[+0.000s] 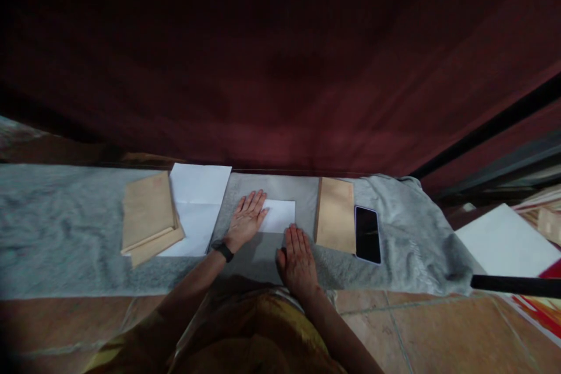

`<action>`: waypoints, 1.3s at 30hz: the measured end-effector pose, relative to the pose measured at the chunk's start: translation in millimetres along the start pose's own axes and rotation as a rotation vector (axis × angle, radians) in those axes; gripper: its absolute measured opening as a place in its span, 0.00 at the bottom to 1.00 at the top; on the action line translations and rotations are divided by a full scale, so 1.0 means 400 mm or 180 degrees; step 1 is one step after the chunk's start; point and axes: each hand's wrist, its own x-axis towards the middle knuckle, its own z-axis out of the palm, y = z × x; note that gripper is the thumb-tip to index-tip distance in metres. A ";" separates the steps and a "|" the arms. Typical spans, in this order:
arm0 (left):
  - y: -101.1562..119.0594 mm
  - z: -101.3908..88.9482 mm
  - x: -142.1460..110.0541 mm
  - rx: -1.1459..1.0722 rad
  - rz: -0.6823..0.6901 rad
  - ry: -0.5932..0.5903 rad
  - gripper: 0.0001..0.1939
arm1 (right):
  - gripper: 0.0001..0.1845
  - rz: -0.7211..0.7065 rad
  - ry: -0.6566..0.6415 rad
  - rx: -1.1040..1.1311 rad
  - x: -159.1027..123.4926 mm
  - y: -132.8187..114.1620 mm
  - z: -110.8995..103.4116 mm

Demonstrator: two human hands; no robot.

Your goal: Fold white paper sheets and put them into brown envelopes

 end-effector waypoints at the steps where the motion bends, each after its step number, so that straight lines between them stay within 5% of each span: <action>1: -0.007 -0.002 -0.003 0.0039 -0.0103 -0.0005 0.30 | 0.33 0.0000 0.0019 -0.0004 0.000 0.000 0.001; 7: -0.001 -0.019 -0.020 0.0123 -0.0501 0.0277 0.31 | 0.34 0.0038 0.0182 -0.0012 -0.002 -0.003 0.007; 13: 0.143 0.009 -0.022 -0.0480 0.1101 -0.0167 0.27 | 0.32 0.0054 0.0302 0.0085 -0.006 -0.009 0.012; 17: 0.182 0.033 0.006 -0.0568 0.1168 -0.0282 0.26 | 0.31 0.0071 0.0331 0.0135 -0.005 -0.011 0.009; 24: 0.150 0.029 0.056 -0.0350 0.0767 -0.0230 0.27 | 0.33 0.0040 0.0279 0.0185 0.005 -0.007 -0.005; 30: 0.122 0.014 0.038 -0.0059 0.0327 -0.0069 0.27 | 0.33 0.0018 0.0243 0.0167 0.001 -0.006 -0.006; 39: 0.031 -0.068 0.019 -0.0088 -0.0092 -0.0090 0.21 | 0.34 0.0084 0.0211 0.0133 0.003 -0.009 -0.011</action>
